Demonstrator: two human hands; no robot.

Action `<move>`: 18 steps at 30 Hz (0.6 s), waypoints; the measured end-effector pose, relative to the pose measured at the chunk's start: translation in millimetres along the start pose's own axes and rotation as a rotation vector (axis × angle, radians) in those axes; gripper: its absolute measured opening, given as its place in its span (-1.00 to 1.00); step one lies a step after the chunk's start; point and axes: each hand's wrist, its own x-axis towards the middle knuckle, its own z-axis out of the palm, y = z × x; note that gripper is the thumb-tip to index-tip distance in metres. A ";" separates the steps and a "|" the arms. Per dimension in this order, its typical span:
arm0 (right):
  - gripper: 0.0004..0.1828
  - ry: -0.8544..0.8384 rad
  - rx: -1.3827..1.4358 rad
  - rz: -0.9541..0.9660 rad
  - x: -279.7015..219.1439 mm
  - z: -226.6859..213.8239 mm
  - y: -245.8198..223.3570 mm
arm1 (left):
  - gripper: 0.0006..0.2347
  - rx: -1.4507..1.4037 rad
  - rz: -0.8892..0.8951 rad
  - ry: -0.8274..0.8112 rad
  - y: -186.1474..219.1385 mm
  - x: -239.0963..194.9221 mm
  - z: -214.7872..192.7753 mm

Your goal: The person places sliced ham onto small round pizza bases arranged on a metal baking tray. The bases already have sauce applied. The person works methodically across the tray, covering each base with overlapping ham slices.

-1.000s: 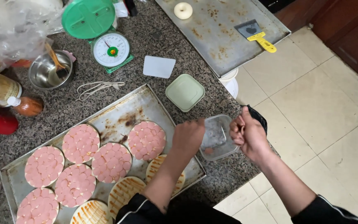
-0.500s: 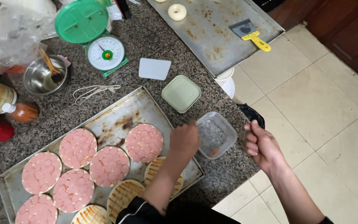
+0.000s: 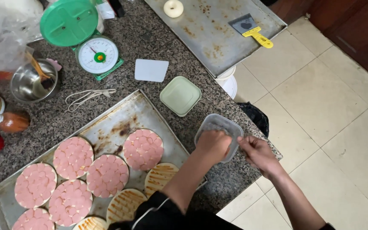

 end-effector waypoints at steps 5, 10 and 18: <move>-0.61 0.024 0.106 0.042 -0.6 9.1 3.0 | -0.80 0.030 -0.007 -0.222 -6.5 30.5 45.1; -0.60 0.052 0.232 0.036 -7.8 20.2 -4.7 | -0.93 0.026 0.044 -0.314 0.7 23.9 -1.4; -0.56 0.100 0.192 -0.035 -11.5 9.1 -4.7 | -0.89 -0.216 -0.110 -0.253 -2.8 19.8 -34.9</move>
